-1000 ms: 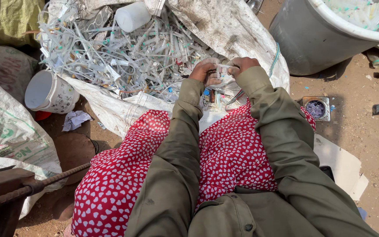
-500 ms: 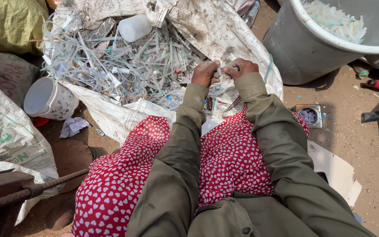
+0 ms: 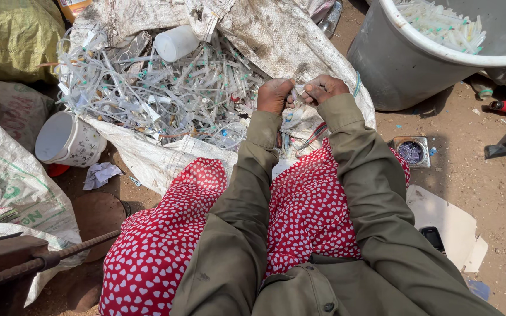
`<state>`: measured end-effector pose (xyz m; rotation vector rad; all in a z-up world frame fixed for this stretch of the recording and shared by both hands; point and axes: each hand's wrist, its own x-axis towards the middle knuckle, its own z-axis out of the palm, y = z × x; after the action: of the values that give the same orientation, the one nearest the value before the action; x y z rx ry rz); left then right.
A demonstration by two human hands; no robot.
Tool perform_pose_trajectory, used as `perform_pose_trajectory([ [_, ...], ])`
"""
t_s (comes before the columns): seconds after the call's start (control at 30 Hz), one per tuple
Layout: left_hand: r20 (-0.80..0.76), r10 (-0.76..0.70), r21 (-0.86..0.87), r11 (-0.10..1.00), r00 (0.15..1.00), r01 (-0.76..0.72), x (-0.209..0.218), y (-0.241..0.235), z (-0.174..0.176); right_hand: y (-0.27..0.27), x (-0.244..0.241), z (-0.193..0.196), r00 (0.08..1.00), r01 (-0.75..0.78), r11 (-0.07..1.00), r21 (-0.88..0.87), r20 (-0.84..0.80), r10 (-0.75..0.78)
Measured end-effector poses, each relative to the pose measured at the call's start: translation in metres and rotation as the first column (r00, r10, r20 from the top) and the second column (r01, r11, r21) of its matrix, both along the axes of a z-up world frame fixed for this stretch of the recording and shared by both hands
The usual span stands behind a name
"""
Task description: The person sits on the ground and repeatedly picks up used syringes from a large sack. They separate the syringe components by hand and place the separated parts into a nearby bucket.
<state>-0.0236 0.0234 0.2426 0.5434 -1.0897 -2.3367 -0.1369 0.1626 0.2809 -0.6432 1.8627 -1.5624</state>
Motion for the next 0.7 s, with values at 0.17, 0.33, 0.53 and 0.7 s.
perform_pose_trajectory([
  [0.17, 0.011, -0.009, -0.025, 1.000, 1.000, 0.009, -0.005, 0.009, 0.012, 0.008, 0.003, 0.011, 0.993, 0.043, 0.999, -0.004, -0.113, -0.043],
  [0.33, -0.009, 0.019, -0.024, 1.000, 1.000, -0.020, -0.009, 0.014, 0.012, 0.026, 0.010, 0.036, 0.950, 0.225, 0.972, 0.075, -0.237, -0.202],
  [0.53, -0.149, 0.342, 0.193, 0.930, 0.928, -0.312, 0.046, -0.100, -0.015, 0.109, -0.039, 0.075, 0.830, 0.458, 0.821, -0.339, -0.166, -0.532],
  [0.7, -0.149, 0.217, 0.307, 0.937, 0.965, -0.163, 0.045, -0.089, -0.040, 0.166, -0.044, 0.072, 0.741, 0.392, 0.858, -0.333, -0.438, -0.509],
])
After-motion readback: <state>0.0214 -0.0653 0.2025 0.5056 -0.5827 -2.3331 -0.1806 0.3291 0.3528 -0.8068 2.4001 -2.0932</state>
